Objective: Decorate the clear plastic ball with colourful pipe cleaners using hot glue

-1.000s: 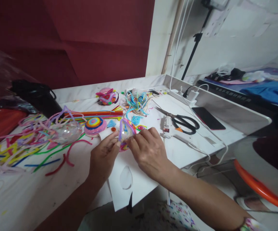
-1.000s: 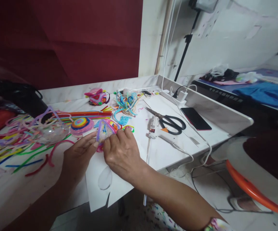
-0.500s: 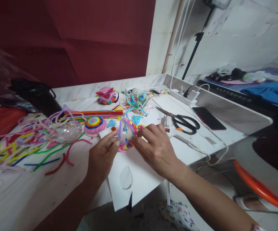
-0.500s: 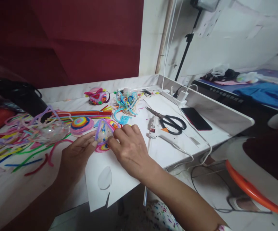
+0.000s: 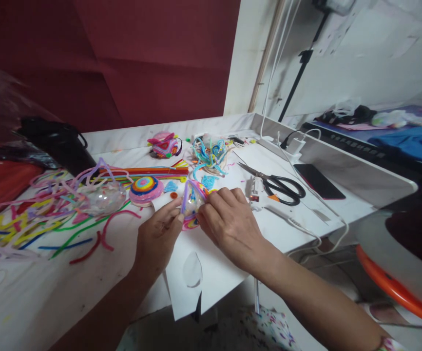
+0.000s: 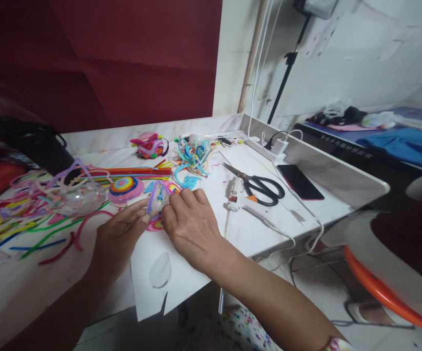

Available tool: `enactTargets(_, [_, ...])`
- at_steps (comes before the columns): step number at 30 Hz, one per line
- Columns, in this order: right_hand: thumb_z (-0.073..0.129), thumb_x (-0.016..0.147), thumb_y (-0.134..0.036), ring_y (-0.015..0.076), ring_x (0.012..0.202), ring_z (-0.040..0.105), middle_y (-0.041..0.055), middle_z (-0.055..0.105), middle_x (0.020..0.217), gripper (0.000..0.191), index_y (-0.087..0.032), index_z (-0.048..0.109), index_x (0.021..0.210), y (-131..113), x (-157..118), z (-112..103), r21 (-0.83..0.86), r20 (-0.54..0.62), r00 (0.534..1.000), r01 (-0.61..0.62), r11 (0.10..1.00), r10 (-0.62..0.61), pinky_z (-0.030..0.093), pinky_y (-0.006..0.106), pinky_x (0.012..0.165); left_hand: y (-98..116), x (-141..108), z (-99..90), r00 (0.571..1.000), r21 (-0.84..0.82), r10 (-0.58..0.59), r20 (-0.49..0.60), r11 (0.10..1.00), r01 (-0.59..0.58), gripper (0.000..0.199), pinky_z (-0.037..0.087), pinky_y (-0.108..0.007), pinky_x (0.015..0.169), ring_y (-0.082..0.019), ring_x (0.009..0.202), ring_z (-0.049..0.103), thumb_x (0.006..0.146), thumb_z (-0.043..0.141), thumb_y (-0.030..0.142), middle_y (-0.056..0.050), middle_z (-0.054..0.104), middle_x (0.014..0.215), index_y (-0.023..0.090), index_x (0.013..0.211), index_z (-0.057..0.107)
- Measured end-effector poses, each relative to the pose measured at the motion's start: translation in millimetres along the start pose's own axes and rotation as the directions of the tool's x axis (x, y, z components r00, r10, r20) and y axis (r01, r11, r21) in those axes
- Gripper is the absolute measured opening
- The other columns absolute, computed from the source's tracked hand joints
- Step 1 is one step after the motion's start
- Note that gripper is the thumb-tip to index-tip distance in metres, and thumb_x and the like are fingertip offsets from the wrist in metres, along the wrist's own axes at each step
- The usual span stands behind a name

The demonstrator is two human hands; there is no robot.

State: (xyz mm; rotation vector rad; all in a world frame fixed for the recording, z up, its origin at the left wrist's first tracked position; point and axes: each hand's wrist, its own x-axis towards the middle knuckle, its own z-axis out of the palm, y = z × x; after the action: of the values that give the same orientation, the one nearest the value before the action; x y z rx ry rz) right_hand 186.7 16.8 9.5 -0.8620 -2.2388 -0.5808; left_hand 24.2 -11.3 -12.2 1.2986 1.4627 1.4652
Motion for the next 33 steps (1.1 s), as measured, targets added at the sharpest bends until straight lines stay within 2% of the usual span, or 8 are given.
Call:
enactTargets(7, [0.055,0.090,-0.014,0.0193,0.069,0.040,0.0033,0.054,0.066,0.026,-0.017,0.058,0.064,-9.3,-0.7,4.1,-0.008,-0.004,0.993,-0.119,0.993,0.119,0.026,0.035,0.065,-2.6,0.3,0.7,0.999,0.022,0.033,-0.011,0.999,-0.033,0.037,0.057,-0.027,0.080,-0.019,0.087,0.071,0.076,0.068,0.028,-0.005,0.076,0.092,0.017,0.111,0.070])
enactTargets(14, [0.056,0.090,-0.013,0.0196,0.070,0.039,0.0030,0.053,0.064,0.028,-0.018,0.057,0.063,-12.2,1.6,6.5,-0.026,-0.043,0.994,-0.100,0.995,0.099,0.023,0.035,0.064,-2.1,1.1,0.2,0.997,0.049,0.074,0.005,0.996,-0.074,0.043,0.052,-0.019,0.063,-0.012,0.068,0.066,0.076,0.067,0.026,0.002,0.073,0.079,0.021,0.119,0.063])
enactTargets(20, [0.057,0.091,-0.016,0.0188,0.070,0.041,0.0028,0.055,0.066,0.027,-0.017,0.058,0.064,-10.8,0.9,9.2,-0.002,-0.024,0.994,-0.109,0.994,0.109,0.024,0.034,0.065,-6.1,2.8,0.2,0.996,-0.013,0.087,0.019,0.996,-0.086,0.020,0.055,-0.023,0.074,-0.015,0.082,0.070,0.075,0.065,0.023,-0.003,0.075,0.087,0.019,0.095,0.069])
enactTargets(22, [0.058,0.091,-0.016,0.0187,0.070,0.042,0.0026,0.056,0.066,0.027,-0.018,0.058,0.064,-10.6,0.8,9.4,-0.002,-0.024,0.993,-0.116,0.993,0.116,0.025,0.034,0.066,-5.3,2.7,0.6,0.997,-0.022,0.082,0.009,0.996,-0.082,0.019,0.056,-0.024,0.076,-0.016,0.083,0.070,0.074,0.065,0.022,-0.003,0.075,0.089,0.019,0.092,0.070])
enactTargets(27, [0.060,0.089,-0.016,0.0188,0.070,0.043,0.0025,0.057,0.066,0.025,-0.017,0.059,0.064,-11.7,2.1,7.4,-0.003,-0.022,0.993,-0.116,0.993,0.116,0.024,0.034,0.065,0.3,0.5,3.2,0.999,-0.080,0.049,-0.014,0.996,-0.050,0.021,0.057,-0.022,0.067,-0.015,0.071,0.070,0.067,0.071,0.020,-0.001,0.073,0.075,0.017,0.088,0.070])
enactTargets(33, [0.059,0.091,-0.018,0.0188,0.071,0.043,0.0026,0.057,0.066,0.026,-0.018,0.058,0.064,-14.1,4.0,7.5,0.000,-0.016,0.992,-0.121,0.993,0.121,0.024,0.034,0.065,1.5,1.5,4.3,1.000,-0.144,-0.001,-0.031,0.990,-0.004,0.025,0.059,-0.025,0.070,-0.016,0.074,0.071,0.061,0.076,0.019,-0.001,0.074,0.076,0.018,0.085,0.069])
